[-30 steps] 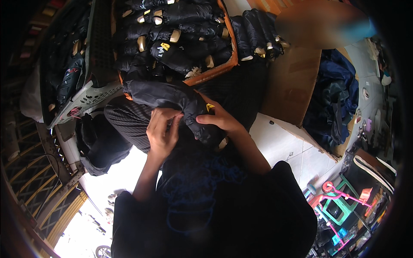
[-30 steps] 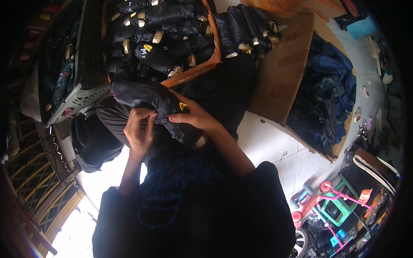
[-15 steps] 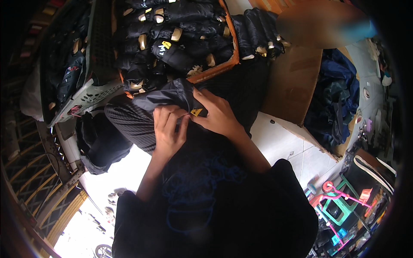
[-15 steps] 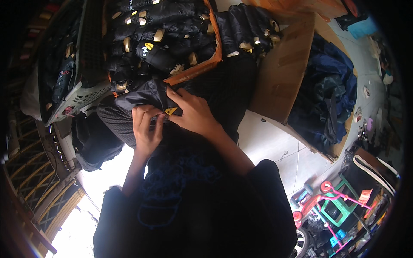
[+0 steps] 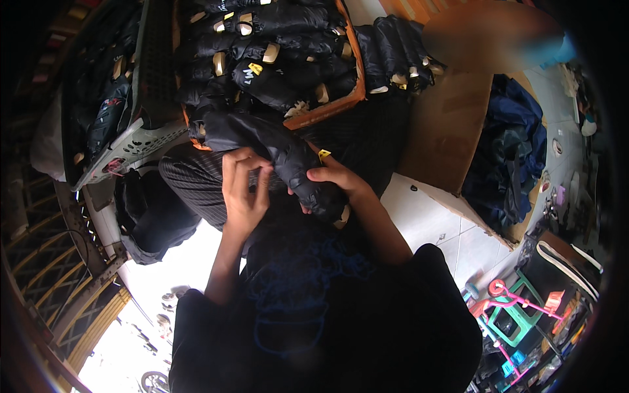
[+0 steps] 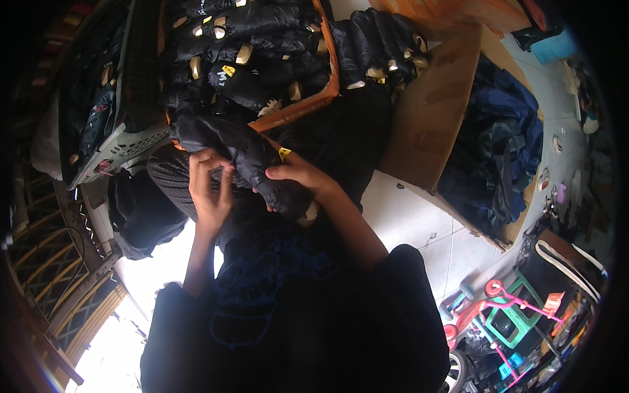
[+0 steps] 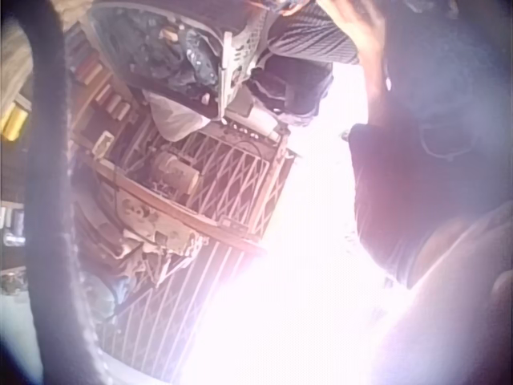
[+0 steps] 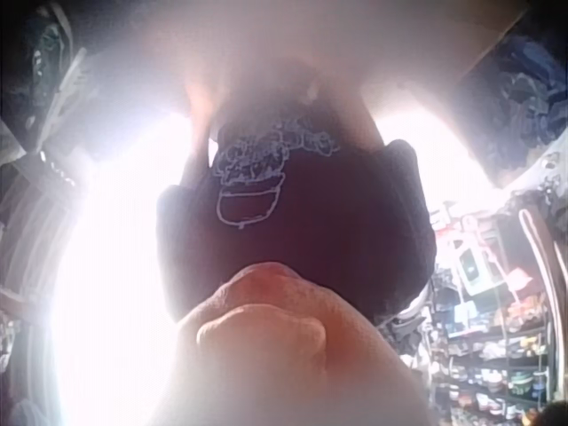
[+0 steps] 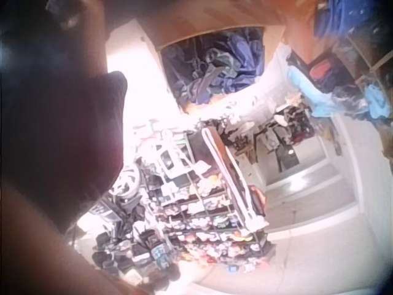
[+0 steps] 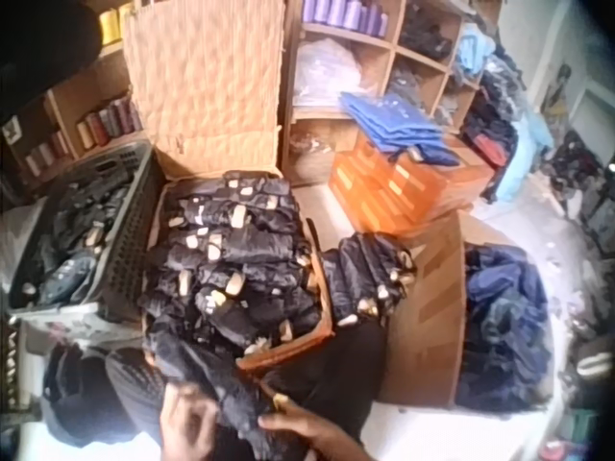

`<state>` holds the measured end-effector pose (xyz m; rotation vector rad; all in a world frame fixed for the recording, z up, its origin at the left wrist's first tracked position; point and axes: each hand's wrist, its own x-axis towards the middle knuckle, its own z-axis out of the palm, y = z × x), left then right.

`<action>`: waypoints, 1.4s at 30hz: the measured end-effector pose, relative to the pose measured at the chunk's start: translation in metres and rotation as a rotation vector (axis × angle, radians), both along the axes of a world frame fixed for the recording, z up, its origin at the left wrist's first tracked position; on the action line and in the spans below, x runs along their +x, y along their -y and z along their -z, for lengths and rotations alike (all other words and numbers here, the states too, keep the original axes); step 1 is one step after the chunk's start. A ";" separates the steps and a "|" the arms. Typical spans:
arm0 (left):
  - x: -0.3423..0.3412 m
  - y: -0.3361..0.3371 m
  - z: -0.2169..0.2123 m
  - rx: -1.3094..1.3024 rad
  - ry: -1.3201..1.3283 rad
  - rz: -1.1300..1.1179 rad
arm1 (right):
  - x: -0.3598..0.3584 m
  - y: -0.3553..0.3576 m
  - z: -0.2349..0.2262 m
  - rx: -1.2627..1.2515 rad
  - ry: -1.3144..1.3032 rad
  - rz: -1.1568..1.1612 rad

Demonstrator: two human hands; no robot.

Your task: The person wraps a dark garment tightly around a cylindrical object, secures it with a yellow band, and places it into a crate. They repeat this process with another garment, organizing the wrapped items in the crate.

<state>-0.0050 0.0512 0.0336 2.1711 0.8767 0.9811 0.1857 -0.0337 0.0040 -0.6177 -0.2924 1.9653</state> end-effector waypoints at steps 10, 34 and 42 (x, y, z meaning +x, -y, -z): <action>0.011 -0.036 0.001 -0.068 0.127 -0.205 | 0.004 0.003 -0.006 0.187 -0.089 0.092; 0.011 -0.031 -0.050 -0.225 0.056 0.205 | 0.024 -0.007 -0.055 0.323 0.653 0.120; 0.015 -0.024 -0.045 -0.313 0.132 0.211 | 0.020 -0.004 -0.056 0.353 0.877 0.022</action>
